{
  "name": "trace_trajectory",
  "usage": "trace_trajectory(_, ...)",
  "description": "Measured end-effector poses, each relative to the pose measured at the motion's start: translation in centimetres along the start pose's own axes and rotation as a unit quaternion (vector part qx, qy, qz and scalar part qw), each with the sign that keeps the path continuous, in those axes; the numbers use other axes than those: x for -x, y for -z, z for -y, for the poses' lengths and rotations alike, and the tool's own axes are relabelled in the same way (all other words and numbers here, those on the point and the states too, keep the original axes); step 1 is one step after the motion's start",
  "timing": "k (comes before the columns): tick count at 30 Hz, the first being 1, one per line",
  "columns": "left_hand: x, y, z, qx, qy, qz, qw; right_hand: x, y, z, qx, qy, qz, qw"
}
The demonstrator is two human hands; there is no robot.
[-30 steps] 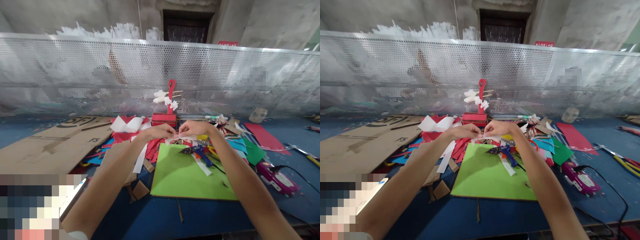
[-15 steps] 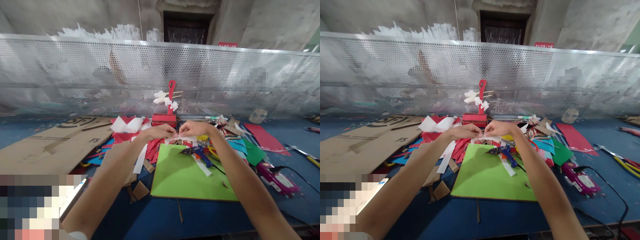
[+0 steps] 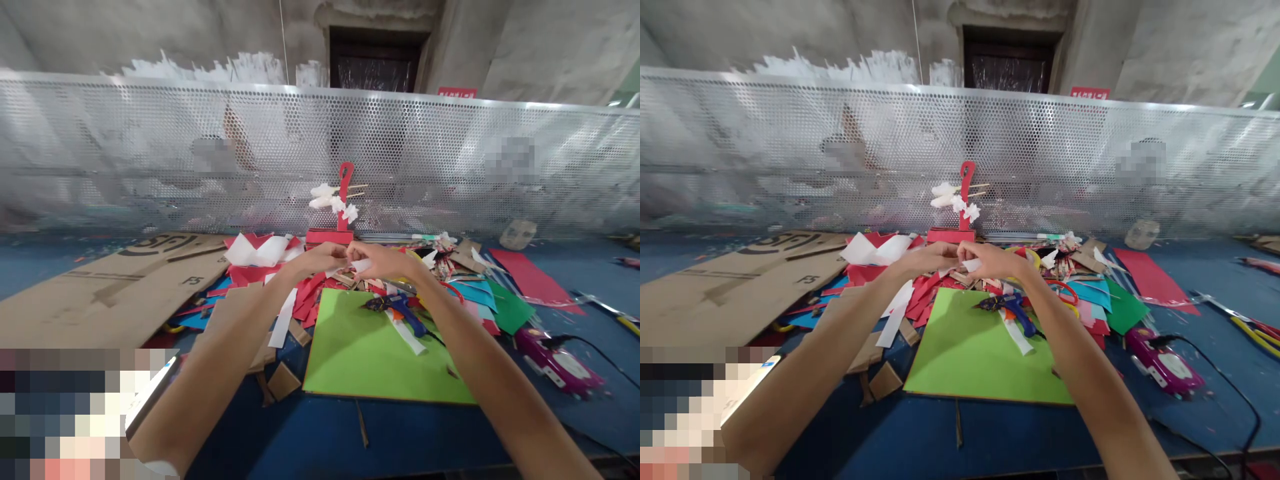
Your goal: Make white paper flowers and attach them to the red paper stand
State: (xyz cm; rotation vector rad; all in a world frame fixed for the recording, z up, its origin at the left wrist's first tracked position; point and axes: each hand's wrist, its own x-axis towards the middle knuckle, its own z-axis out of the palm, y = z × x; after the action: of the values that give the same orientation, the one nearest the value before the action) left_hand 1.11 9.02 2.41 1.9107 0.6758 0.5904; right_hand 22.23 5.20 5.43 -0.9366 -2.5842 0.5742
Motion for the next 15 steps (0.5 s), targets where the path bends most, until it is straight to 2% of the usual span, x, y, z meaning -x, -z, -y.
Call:
trace_trajectory(4, 0.1, 0.2, 0.0, 0.019, 0.004, 0.007, 1.000, -0.4, -0.5, 0.2, 0.067, 0.039, -0.052, 0.996)
trace_trajectory(8, 0.5, 0.2, -0.4, 0.018, 0.042, -0.006, 0.999, -0.4, -0.2, -0.3, 0.084, 0.070, -0.073, 0.991)
trace_trajectory(15, 0.9, -0.1, -1.1, 0.045, 0.087, -0.040, 0.994, -0.5, -0.1, -2.0, 0.110, 0.042, -0.107, 0.987)
